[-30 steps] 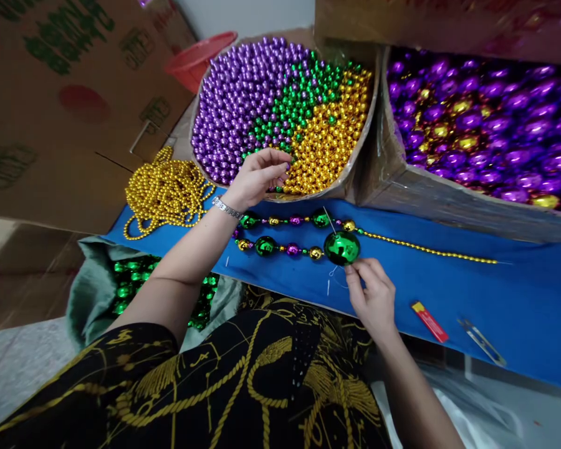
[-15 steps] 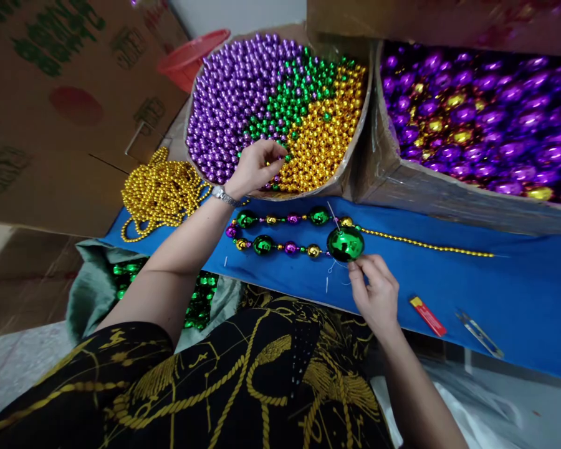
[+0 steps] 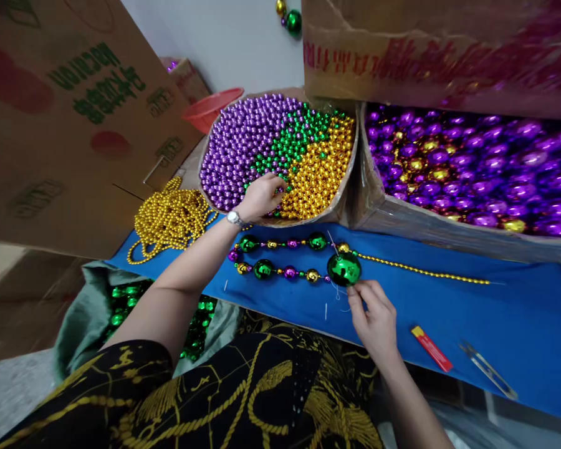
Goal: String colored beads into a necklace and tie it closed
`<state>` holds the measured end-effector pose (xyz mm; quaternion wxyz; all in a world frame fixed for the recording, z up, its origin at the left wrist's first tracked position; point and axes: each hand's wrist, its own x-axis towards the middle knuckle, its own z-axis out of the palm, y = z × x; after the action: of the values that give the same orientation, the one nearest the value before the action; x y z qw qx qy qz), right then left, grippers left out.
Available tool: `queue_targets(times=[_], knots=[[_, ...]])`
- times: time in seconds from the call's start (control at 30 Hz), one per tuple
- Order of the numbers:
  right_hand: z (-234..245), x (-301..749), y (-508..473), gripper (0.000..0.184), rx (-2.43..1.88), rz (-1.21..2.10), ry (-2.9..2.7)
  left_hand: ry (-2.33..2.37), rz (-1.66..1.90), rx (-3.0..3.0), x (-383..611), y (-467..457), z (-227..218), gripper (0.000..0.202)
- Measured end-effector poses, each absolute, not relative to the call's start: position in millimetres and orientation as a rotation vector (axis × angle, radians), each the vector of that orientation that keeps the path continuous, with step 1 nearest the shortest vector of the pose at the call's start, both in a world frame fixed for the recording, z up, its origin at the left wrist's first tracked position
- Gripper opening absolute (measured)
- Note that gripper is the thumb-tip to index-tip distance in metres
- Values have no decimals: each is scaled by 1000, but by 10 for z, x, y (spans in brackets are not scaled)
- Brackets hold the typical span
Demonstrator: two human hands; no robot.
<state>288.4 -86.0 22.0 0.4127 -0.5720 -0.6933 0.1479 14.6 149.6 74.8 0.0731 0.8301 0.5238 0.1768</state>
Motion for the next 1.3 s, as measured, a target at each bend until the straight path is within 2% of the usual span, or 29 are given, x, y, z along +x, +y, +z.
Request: queue_targets(times=[0.1, 0.23, 0.33, 0.43, 0.5, 0.6, 0.7, 1.3], knots=[[222, 2873, -844, 10, -1432, 360, -1741, 1667, 347, 2645, 215, 1518, 717, 26], [256, 2830, -815, 12, -1425, 366, -1747, 1531, 210, 2789, 392, 1647, 614, 27], [277, 2799, -815, 14, -1422, 380, -1743, 1474, 239, 2743, 495, 1752, 551, 27], [276, 2791, -834, 16, -1440, 383, -1735, 1400, 535, 2470, 552, 1709, 589, 16], [271, 2791, -841, 16, -1448, 378, -1731, 1237, 779, 2078, 589, 1552, 680, 9], [280, 2783, -831, 14, -1440, 369, -1734, 895, 952, 1364, 664, 1185, 851, 16], [308, 2767, -808, 12, -1425, 348, -1741, 702, 930, 939, 742, 848, 957, 19], [314, 2749, -821, 11, -1393, 252, -1773, 708, 892, 729, 876, 535, 914, 25]])
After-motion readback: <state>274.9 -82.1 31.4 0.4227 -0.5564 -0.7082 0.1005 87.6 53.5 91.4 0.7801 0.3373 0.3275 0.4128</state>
